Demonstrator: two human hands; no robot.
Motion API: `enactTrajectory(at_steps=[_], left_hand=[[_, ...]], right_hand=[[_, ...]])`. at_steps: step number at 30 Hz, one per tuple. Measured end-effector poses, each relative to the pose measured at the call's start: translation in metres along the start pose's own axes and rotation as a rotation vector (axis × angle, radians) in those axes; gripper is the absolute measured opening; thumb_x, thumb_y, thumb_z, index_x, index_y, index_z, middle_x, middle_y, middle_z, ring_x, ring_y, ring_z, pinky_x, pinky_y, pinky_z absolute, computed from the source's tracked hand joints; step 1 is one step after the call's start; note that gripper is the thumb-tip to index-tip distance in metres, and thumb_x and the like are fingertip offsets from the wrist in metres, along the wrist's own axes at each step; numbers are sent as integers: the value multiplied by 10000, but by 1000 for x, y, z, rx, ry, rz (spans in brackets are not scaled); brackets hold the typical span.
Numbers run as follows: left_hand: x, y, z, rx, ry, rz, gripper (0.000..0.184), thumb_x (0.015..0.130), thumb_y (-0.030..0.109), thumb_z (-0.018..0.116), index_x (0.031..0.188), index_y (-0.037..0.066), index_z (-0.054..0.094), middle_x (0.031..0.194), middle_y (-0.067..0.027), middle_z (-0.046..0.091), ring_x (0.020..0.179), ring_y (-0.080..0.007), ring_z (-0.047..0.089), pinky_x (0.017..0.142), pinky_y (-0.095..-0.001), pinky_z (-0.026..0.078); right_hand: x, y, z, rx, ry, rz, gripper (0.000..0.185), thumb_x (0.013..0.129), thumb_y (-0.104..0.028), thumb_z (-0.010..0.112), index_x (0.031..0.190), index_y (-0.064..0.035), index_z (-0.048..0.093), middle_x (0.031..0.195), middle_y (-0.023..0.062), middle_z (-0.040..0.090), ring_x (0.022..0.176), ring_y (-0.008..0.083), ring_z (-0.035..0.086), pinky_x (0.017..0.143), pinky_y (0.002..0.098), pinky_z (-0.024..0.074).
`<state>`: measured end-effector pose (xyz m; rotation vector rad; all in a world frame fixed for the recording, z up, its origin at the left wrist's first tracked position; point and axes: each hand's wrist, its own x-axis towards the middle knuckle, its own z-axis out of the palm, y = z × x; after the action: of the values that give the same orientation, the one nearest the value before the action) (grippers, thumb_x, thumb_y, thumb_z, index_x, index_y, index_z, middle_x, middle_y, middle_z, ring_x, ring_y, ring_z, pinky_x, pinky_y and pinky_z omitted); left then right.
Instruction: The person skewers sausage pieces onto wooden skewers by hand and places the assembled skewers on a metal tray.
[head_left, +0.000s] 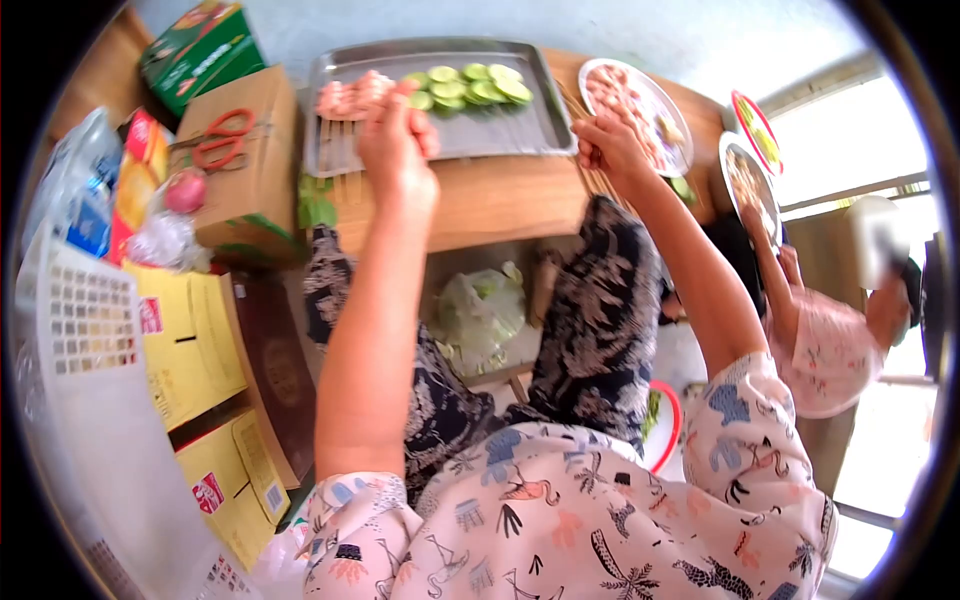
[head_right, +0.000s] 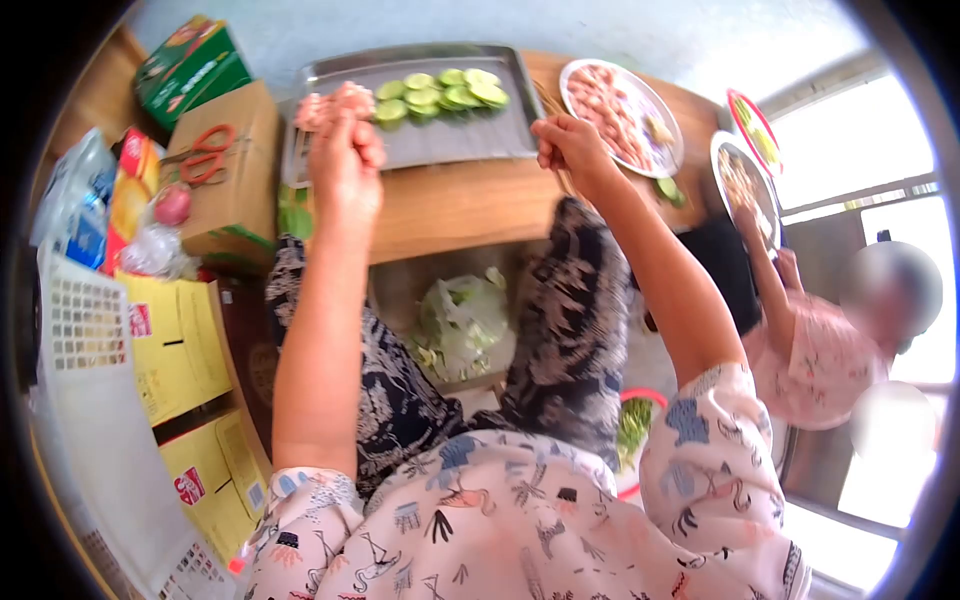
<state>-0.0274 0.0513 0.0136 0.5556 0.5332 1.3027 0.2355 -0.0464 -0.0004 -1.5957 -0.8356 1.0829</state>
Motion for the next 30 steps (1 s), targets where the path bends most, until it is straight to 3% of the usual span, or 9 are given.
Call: enactTrajectory(at_steps=[6,9,11,13,14,15,17,23,30], left_hand=[[0,-12,0,79,-58,-86,237,981,225,483,993,25,610,571,24,422,472,-96,400,416,-236,316],[4,-20,-5,101,-94,-150,258,987,263,472,986,35,592,607,18,450,517,-101,422,452,-236,335],[6,-25,-3,164,-123,-145,259,984,265,478,989,30,588,627,12,465,535,-98,429,468,-232,347],[9,-30,-5,182,-150,-192,257,980,259,488,1004,22,584,655,2,484,550,-99,431,490,-231,358],[9,-31,-4,208,-162,-208,246,983,253,481,1035,42,596,679,9,489,569,-96,433,504,-227,354],[8,-32,-3,235,-173,-221,243,986,247,475,1066,61,608,702,16,494,587,-94,435,518,-222,349],[4,-34,6,257,-187,-221,235,977,250,497,1054,55,603,701,14,491,588,-95,433,520,-222,348],[4,-43,12,296,-216,-249,259,969,235,514,1049,1,590,704,-9,507,591,-101,442,525,-234,358],[2,-49,16,291,-201,-288,242,969,215,508,1039,1,597,706,-11,524,587,-100,451,519,-232,365]], right_hand=[[-41,55,-89,-13,337,97,308,916,-282,566,709,-55,568,536,21,534,395,127,518,368,234,360],[-59,91,-122,-189,443,170,325,912,-293,561,725,-31,603,559,53,569,406,142,544,386,244,406],[-67,130,-146,-434,384,122,298,878,-285,563,770,-20,644,591,78,609,444,173,579,482,301,487],[-77,148,-152,-804,394,247,234,819,-284,584,798,-66,669,625,97,638,480,175,608,595,345,523],[-86,146,-147,-862,410,321,215,785,-316,599,829,-125,687,716,93,676,621,203,662,701,374,522],[-86,163,-151,-985,431,257,216,783,-332,610,832,-137,690,780,86,687,751,255,669,711,392,510],[-93,168,-147,-1080,430,157,208,774,-337,628,825,-143,678,809,96,680,822,293,646,712,420,495],[-94,161,-116,-1138,328,-96,230,780,-345,657,781,-121,609,741,107,648,758,319,627,652,457,467],[-84,159,-91,-1302,243,-118,280,786,-359,667,804,-96,570,754,122,645,761,341,625,655,455,463]])
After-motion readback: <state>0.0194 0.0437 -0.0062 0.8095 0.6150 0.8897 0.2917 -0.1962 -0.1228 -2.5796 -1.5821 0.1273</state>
